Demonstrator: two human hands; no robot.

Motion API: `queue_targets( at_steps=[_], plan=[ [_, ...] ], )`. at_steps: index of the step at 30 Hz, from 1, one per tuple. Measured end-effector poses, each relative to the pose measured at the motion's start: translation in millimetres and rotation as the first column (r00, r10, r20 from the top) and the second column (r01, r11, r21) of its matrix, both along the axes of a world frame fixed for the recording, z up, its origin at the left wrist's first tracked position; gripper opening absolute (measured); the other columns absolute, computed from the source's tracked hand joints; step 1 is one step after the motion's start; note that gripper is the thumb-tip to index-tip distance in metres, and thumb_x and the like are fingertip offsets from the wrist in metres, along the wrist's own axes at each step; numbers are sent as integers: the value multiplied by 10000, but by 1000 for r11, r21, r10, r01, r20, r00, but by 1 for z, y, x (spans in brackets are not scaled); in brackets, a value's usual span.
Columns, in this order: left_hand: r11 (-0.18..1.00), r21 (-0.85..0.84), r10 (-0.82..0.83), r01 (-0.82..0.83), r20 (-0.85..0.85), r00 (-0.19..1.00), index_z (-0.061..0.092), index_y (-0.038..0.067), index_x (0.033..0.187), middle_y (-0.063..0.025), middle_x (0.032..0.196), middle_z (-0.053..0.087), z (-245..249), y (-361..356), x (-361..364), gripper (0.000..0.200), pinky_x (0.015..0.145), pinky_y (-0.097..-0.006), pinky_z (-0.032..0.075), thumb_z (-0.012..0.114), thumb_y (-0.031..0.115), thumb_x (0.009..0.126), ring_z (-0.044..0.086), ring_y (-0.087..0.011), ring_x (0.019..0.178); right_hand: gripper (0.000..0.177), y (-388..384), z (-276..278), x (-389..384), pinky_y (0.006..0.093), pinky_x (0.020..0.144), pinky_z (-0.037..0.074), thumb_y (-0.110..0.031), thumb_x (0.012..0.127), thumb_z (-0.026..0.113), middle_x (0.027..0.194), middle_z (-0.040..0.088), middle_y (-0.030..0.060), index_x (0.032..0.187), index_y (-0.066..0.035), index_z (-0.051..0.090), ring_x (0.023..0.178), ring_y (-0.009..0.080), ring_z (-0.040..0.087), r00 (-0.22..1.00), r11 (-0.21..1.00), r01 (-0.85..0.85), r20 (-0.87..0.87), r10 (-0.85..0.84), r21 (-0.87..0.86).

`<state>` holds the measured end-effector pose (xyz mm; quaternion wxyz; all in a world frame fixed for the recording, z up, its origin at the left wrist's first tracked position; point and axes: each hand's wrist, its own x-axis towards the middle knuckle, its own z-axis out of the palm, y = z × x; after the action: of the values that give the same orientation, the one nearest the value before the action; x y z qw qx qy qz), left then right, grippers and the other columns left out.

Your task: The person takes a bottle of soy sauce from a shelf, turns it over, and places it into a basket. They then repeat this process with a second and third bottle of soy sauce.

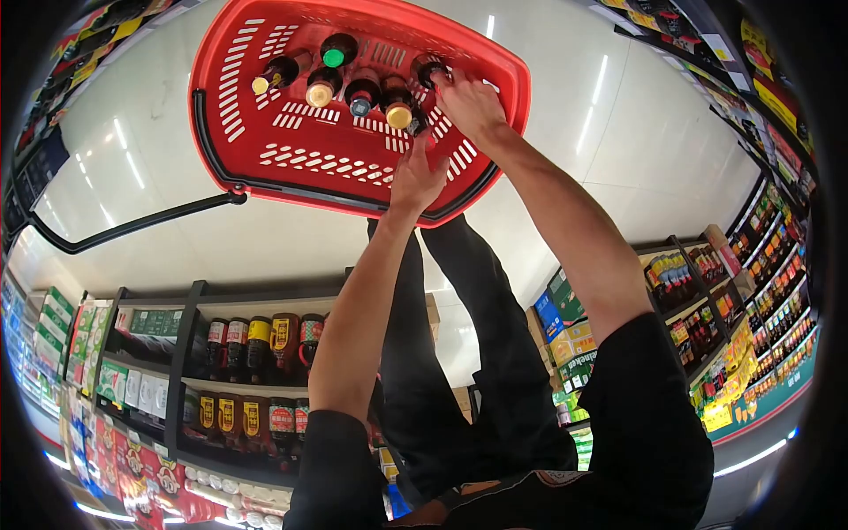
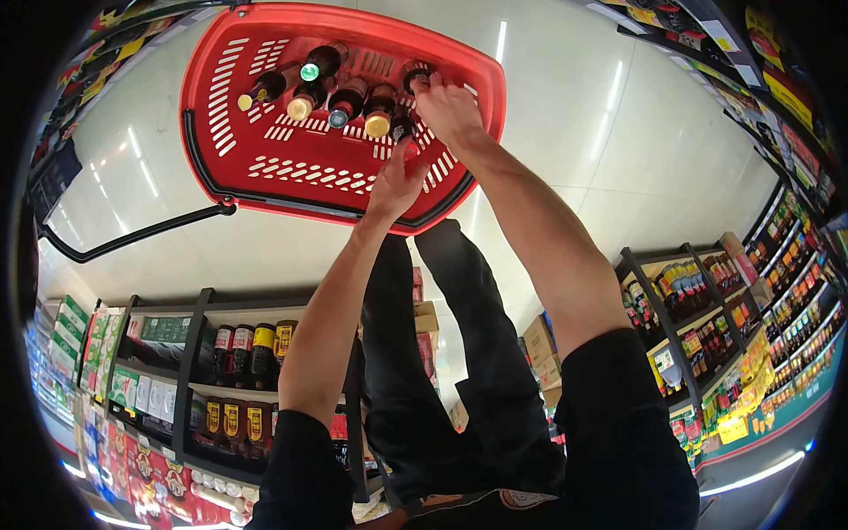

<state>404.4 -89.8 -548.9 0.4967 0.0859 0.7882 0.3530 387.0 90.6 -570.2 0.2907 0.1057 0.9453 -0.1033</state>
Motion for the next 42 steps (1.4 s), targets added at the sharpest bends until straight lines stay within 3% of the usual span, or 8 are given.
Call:
queue_targets(
  at_steps=[6, 9, 15, 17, 21, 29, 36, 42],
  plan=[
    [999, -42, 11, -8, 89, 996, 369, 75, 1513, -234, 1346, 613, -6, 0, 0, 686, 1047, -460, 485, 676, 310, 945, 590, -393, 1262, 405, -3, 4, -2, 497, 815, 581, -280, 990, 575, 1116, 651, 172, 1366, -129, 566, 996, 340, 697, 998, 999, 46, 52, -45, -10],
    [1000, -6, 27, -26, 49, 998, 358, 85, 1526, -230, 1352, 613, -11, -1, 3, 696, 1018, -450, 507, 676, 315, 951, 628, -377, 1216, 422, -4, 7, -5, 492, 838, 574, -283, 989, 581, 1127, 654, 175, 1380, -125, 554, 998, 346, 695, 991, 995, 91, 99, -87, -42],
    [988, -77, 146, -131, 236, 961, 340, 95, 1548, -224, 1354, 616, 10, 10, -8, 744, 966, -432, 533, 687, 341, 937, 679, -355, 1128, 449, -6, 14, -3, 488, 847, 571, -280, 985, 585, 1135, 662, 205, 1390, -94, 534, 1005, 360, 692, 983, 990, 97, 164, -80, -98],
    [988, -79, 144, -129, 225, 964, 378, 90, 1522, -204, 1326, 623, 11, 10, -8, 687, 813, -419, 571, 652, 307, 930, 738, -267, 784, 463, -7, 12, -1, 488, 857, 568, -278, 985, 585, 1100, 673, 206, 1402, -87, 522, 1008, 362, 692, 984, 988, 118, 148, -103, -100],
    [986, -48, 169, -163, 181, 969, 376, 86, 1523, -205, 1316, 629, 7, 10, -4, 699, 794, -417, 574, 659, 321, 929, 738, -264, 798, 476, -7, 12, 1, 483, 851, 566, -278, 984, 588, 1065, 684, 203, 1413, -85, 516, 999, 363, 695, 986, 989, 97, 149, -81, -108],
    [986, -25, 167, -165, 155, 974, 354, 92, 1541, -204, 1261, 660, -8, 4, 5, 730, 940, -442, 533, 658, 356, 932, 710, -317, 1036, 489, -16, 21, -1, 470, 850, 570, -223, 928, 628, 1086, 696, 185, 1384, -67, 547, 1024, 346, 705, 971, 981, 161, 198, -136, -112],
    [989, -42, 146, -140, 198, 969, 353, 85, 1541, -209, 1233, 673, -1, 5, -2, 734, 948, -445, 531, 656, 360, 931, 708, -344, 1041, 489, -16, 22, 2, 474, 883, 553, -248, 929, 641, 1098, 687, 185, 1371, -60, 548, 1054, 343, 683, 975, 978, 166, 168, -144, -126],
    [999, -49, 23, -14, 177, 984, 311, 86, 1552, -226, 1332, 619, 3, 4, -8, 717, 1004, -503, 499, 616, 284, 934, 655, -399, 1141, 426, -11, 26, -3, 473, 885, 554, -244, 928, 645, 1128, 672, 204, 1301, -49, 581, 1060, 353, 678, 952, 956, 247, 222, -209, -161]
  ],
)
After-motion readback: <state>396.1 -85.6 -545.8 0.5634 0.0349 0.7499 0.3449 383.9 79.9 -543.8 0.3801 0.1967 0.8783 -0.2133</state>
